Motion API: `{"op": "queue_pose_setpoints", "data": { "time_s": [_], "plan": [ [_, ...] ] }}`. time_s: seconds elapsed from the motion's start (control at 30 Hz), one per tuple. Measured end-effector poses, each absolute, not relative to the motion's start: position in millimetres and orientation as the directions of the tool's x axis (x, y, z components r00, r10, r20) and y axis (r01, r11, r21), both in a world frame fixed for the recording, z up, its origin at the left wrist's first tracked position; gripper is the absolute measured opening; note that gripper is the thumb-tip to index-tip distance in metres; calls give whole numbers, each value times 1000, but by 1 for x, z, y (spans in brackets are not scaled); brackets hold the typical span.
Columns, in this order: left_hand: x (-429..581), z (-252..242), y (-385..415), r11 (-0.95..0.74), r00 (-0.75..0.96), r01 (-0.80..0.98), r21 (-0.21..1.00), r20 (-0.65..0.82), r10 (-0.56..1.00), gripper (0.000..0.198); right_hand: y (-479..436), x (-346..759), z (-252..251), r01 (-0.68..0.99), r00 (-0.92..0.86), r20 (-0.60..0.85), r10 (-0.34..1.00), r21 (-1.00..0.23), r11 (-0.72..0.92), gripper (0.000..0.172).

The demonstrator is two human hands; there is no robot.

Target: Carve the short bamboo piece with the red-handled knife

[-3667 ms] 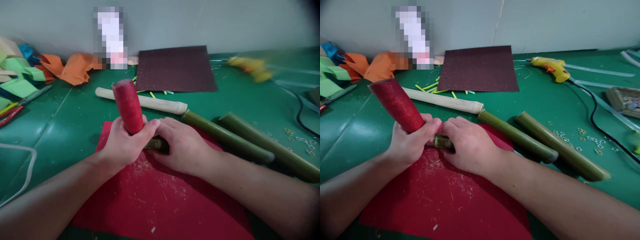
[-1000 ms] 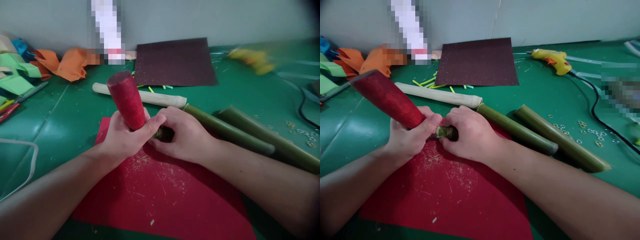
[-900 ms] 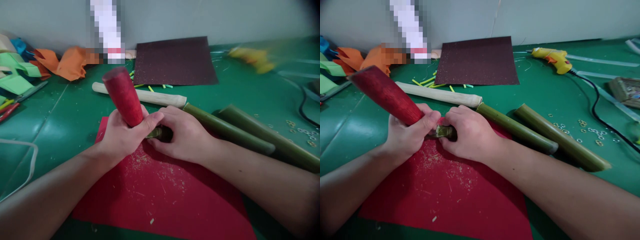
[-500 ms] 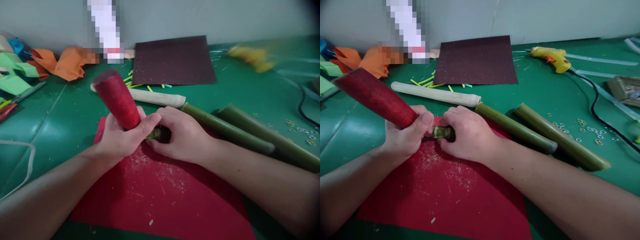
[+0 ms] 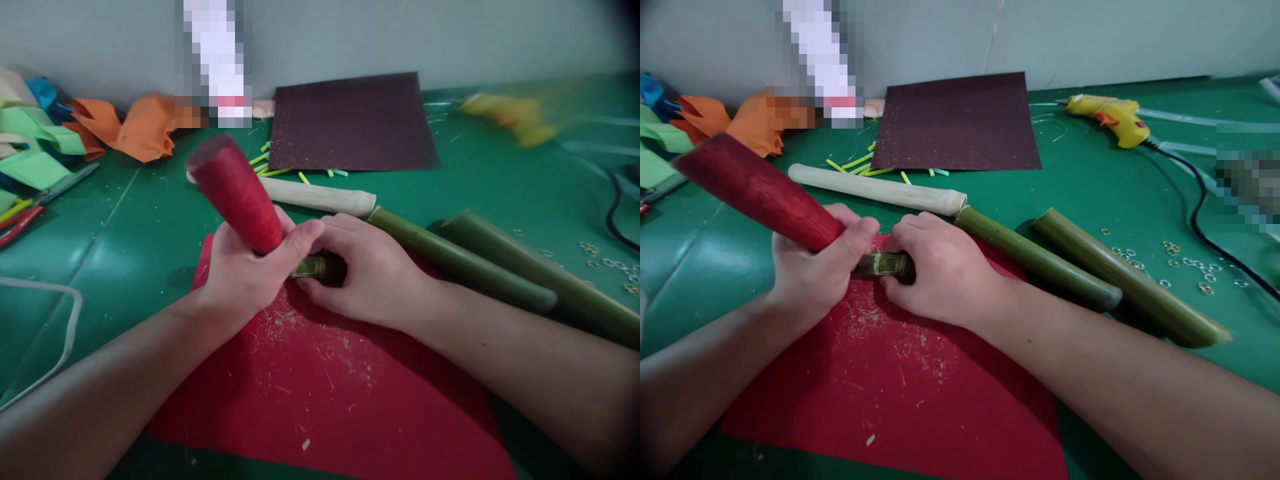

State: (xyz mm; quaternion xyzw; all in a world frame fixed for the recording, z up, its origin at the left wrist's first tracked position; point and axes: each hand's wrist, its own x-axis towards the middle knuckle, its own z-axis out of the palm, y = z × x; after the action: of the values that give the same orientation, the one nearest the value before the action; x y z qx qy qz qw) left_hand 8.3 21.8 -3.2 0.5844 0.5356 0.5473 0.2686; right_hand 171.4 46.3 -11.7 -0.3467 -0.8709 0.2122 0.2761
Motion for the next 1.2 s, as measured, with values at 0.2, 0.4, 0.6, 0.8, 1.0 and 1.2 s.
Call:
{"op": "queue_pose_setpoints", "data": {
  "time_s": [0.2, 0.4, 0.6, 0.8, 1.0, 1.2],
  "plan": [
    [7, -2, 22, -305, -136, 241, 921, 343, 930, 36, 45, 172, -11, 487, -610, 309, 730, -580, 653, 15],
    [7, -2, 20, -367, 26, 209, 906, 370, 929, 38, 47, 172, -12, 456, -598, 354, 719, -587, 669, 11],
    [7, 0, 21, -405, 87, 245, 881, 396, 914, 36, 46, 172, -12, 437, -596, 393, 700, -573, 693, 19],
    [7, -5, 19, -410, 53, 332, 850, 417, 907, 31, 46, 172, -12, 449, -602, 381, 702, -566, 692, 14],
    [9, -5, 21, -388, -148, 336, 858, 455, 878, 26, 46, 171, -11, 494, -606, 318, 730, -568, 658, 16],
    [6, -4, 22, -350, -86, 265, 898, 384, 919, 36, 47, 171, -11, 483, -598, 313, 738, -594, 644, 15]
  ]
}}
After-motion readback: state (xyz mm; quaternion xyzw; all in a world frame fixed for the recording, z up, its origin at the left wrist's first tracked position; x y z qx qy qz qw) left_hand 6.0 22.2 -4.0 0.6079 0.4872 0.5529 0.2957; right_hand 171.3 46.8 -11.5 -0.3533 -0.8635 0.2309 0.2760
